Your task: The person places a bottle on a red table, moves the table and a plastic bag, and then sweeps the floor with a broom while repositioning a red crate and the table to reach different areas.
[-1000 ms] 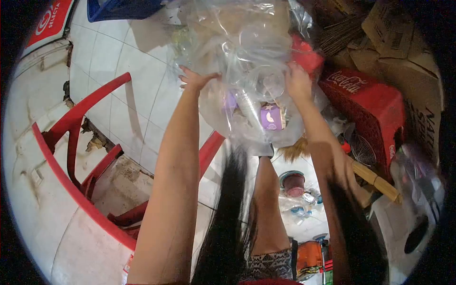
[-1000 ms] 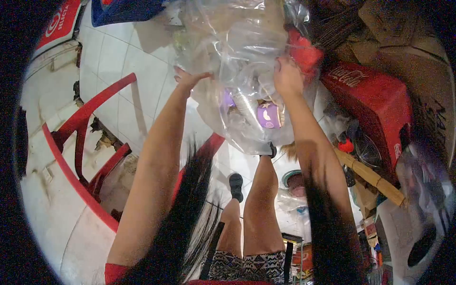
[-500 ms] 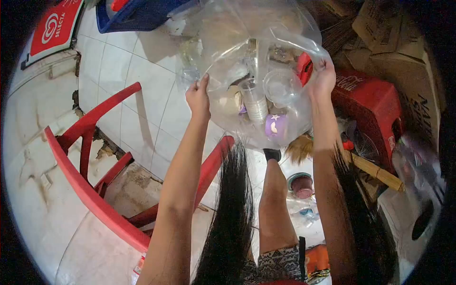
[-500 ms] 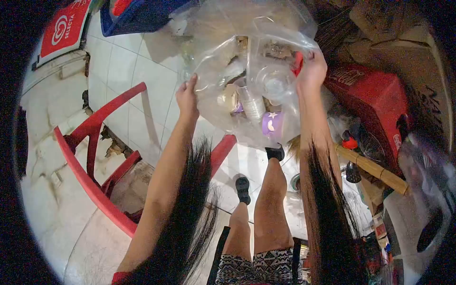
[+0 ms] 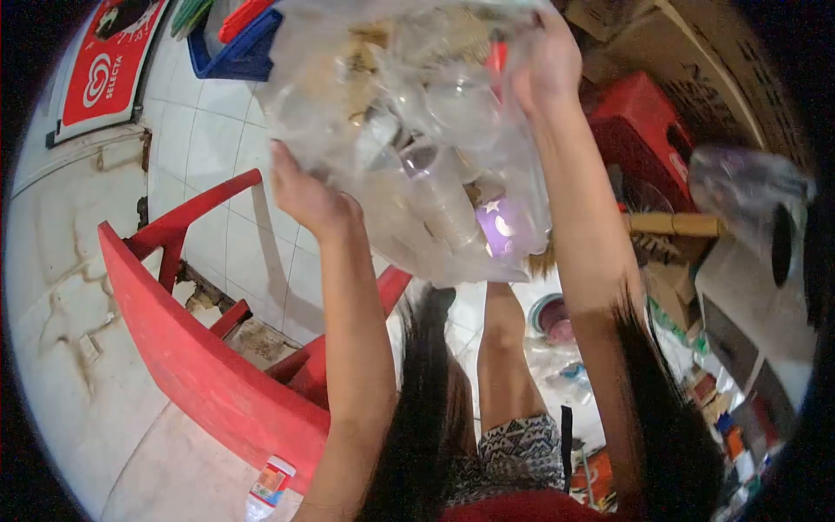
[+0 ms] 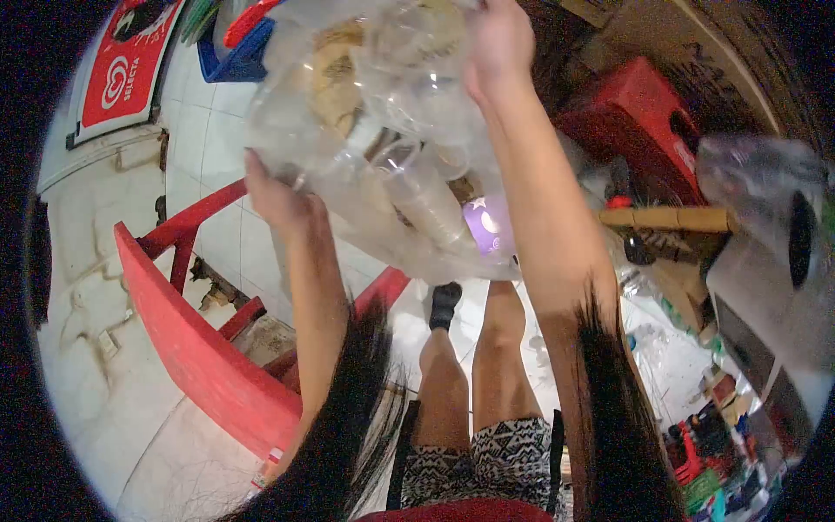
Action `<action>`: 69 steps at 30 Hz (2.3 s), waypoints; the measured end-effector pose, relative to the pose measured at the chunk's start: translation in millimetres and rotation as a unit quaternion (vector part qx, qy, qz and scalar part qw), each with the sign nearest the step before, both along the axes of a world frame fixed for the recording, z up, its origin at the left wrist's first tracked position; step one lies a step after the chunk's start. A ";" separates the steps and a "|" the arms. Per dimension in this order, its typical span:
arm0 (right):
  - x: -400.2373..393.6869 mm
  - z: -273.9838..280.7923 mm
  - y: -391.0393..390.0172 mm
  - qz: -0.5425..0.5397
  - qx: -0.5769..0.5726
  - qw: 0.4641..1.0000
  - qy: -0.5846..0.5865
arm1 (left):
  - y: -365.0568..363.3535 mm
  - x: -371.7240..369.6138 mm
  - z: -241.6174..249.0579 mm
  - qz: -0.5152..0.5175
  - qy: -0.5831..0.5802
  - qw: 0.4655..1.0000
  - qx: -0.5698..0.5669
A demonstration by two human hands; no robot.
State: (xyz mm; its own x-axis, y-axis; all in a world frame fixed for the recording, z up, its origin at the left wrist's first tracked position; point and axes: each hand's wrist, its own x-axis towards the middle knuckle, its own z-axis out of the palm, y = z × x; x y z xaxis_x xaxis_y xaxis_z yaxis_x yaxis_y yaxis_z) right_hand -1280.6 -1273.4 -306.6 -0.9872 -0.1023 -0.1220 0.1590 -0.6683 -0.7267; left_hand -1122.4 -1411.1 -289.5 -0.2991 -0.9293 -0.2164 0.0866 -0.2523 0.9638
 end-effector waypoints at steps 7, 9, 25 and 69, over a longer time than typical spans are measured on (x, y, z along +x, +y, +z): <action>55.6 83.2 17.7 0.027 -0.060 0.998 0.015 | 49.1 51.8 74.4 -0.088 0.102 0.989 0.054; 89.3 97.9 28.5 0.021 0.048 0.997 0.059 | 62.6 86.2 67.6 -0.116 0.058 0.990 0.061; 368.2 222.9 271.8 -0.186 0.089 0.973 0.102 | 230.6 370.4 138.2 -0.467 -0.089 0.862 0.172; 1072.2 -71.7 503.1 0.107 0.246 0.725 -0.635 | 565.9 477.1 -95.1 -0.865 -0.325 -0.014 -0.383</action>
